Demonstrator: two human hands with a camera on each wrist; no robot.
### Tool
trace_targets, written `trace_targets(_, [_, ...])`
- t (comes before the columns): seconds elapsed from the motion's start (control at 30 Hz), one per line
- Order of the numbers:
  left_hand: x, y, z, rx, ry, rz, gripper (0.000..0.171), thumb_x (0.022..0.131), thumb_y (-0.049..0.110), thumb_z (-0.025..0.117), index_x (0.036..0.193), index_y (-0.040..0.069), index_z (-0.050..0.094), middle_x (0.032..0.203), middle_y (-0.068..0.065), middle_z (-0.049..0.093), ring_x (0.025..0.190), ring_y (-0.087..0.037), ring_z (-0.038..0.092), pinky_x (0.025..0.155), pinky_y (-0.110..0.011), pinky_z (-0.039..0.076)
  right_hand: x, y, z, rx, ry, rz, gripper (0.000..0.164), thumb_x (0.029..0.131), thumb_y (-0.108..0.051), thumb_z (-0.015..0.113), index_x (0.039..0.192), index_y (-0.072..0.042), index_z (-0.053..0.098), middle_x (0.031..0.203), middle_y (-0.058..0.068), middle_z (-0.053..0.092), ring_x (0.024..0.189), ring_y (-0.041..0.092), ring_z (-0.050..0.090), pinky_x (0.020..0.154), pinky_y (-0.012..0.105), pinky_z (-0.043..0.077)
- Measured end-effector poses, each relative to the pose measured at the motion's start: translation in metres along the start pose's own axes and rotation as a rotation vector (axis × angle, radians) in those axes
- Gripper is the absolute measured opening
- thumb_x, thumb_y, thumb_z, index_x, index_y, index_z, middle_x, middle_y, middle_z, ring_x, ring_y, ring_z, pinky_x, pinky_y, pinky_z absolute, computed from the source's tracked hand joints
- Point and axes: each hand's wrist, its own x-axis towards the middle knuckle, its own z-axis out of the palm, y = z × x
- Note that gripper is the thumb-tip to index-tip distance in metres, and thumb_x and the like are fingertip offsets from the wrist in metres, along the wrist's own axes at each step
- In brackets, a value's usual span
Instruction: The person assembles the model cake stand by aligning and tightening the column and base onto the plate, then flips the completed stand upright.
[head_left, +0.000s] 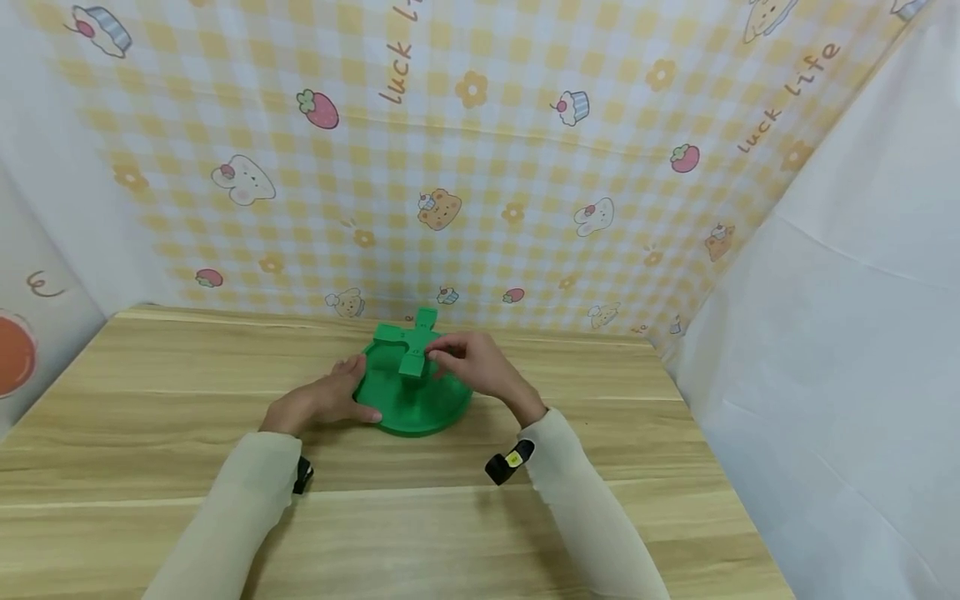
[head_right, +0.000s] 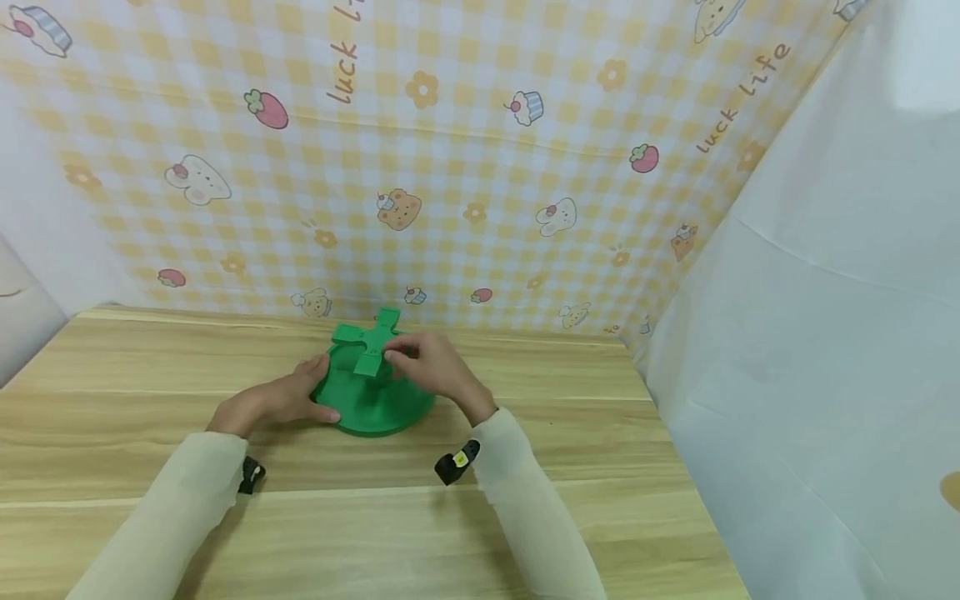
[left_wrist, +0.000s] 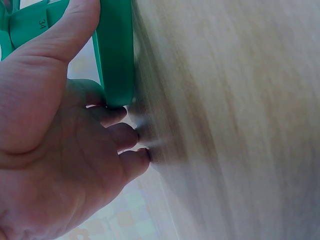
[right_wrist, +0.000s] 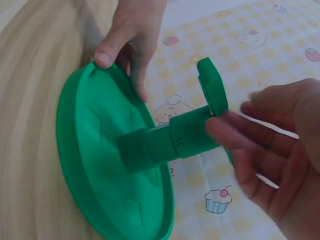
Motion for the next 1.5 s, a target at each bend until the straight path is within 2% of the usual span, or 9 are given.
trace_targets(0.13, [0.000,0.000,0.000,0.000,-0.001,0.000,0.114,0.089,0.043,0.073,0.152,-0.014,-0.003,0.160,-0.035,-0.005,0.146,-0.054,-0.005,0.118,-0.064,0.007,0.001,0.004,-0.005,-0.022,0.183,-0.034,0.021,0.101,-0.014,0.058,0.109,-0.003,0.074,0.097,0.011,0.074,0.077,0.019,0.068,0.070,0.034,0.058])
trace_targets(0.2, [0.000,-0.001,-0.001,0.000,-0.001,-0.003,0.114,0.089,0.043,0.073,0.152,-0.014,-0.003,0.160,-0.034,-0.005,0.146,-0.054,-0.006,0.118,-0.064,0.006,0.001,0.007,-0.006,-0.054,0.248,-0.035,0.021,0.100,-0.014,0.059,0.110,-0.004,0.074,0.101,0.010,0.073,0.087,0.018,0.066,0.070,0.032,0.057])
trace_targets(0.27, [0.001,-0.001,0.000,-0.003,-0.001,-0.006,0.114,0.089,0.043,0.073,0.153,-0.013,-0.003,0.160,-0.034,-0.005,0.146,-0.054,-0.006,0.119,-0.064,0.006,0.001,0.011,-0.007,-0.084,0.272,-0.019,0.021,0.100,-0.015,0.060,0.112,-0.005,0.073,0.108,0.009,0.072,0.097,0.019,0.064,0.073,0.030,0.057])
trace_targets(0.37, [0.001,-0.002,0.000,-0.006,-0.002,0.000,0.114,0.089,0.043,0.073,0.152,-0.013,-0.003,0.160,-0.034,-0.005,0.146,-0.054,-0.006,0.118,-0.064,0.006,0.000,0.016,-0.007,-0.092,0.255,0.014,0.022,0.099,-0.014,0.061,0.115,-0.004,0.072,0.113,0.009,0.071,0.102,0.021,0.065,0.077,0.031,0.057])
trace_targets(0.5, [0.000,-0.002,0.001,-0.001,-0.003,0.008,0.114,0.089,0.043,0.073,0.152,-0.014,-0.003,0.160,-0.034,-0.005,0.146,-0.055,-0.005,0.118,-0.064,0.006,-0.001,0.019,-0.006,-0.078,0.225,0.030,0.021,0.099,-0.014,0.061,0.115,-0.005,0.072,0.109,0.008,0.073,0.096,0.021,0.067,0.077,0.031,0.057])
trace_targets(0.87, [0.001,-0.002,0.001,-0.004,-0.003,0.009,0.112,0.090,0.042,0.072,0.152,-0.013,-0.003,0.160,-0.034,-0.005,0.146,-0.054,-0.005,0.118,-0.064,0.007,-0.001,0.016,-0.001,-0.069,0.129,0.017,0.017,0.099,-0.013,0.061,0.108,-0.007,0.075,0.102,0.006,0.073,0.083,0.013,0.064,0.070,0.024,0.053])
trace_targets(1.17, [0.000,0.000,0.001,0.002,0.001,0.001,0.113,0.089,0.042,0.074,0.152,-0.013,-0.002,0.160,-0.034,-0.004,0.146,-0.054,-0.004,0.118,-0.064,0.008,0.000,0.014,0.005,0.028,0.024,0.008,0.020,0.100,-0.013,0.059,0.111,-0.002,0.072,0.098,0.012,0.072,0.090,0.039,0.070,0.074,0.023,0.057])
trace_targets(1.37, [0.000,0.000,0.000,0.007,0.005,0.005,0.113,0.089,0.042,0.073,0.152,-0.014,-0.002,0.160,-0.034,-0.004,0.146,-0.054,-0.004,0.118,-0.064,0.008,0.000,0.011,0.008,0.008,0.020,0.003,0.019,0.101,-0.013,0.059,0.110,-0.003,0.072,0.095,0.011,0.073,0.088,0.037,0.070,0.076,0.026,0.057])
trace_targets(1.5, [0.001,-0.002,0.001,0.007,0.003,0.004,0.113,0.089,0.042,0.073,0.152,-0.014,-0.002,0.160,-0.035,-0.004,0.146,-0.054,-0.005,0.118,-0.064,0.008,0.000,0.009,0.005,0.039,0.101,-0.009,0.019,0.100,-0.012,0.059,0.106,-0.001,0.073,0.092,0.012,0.072,0.081,0.037,0.070,0.074,0.040,0.060])
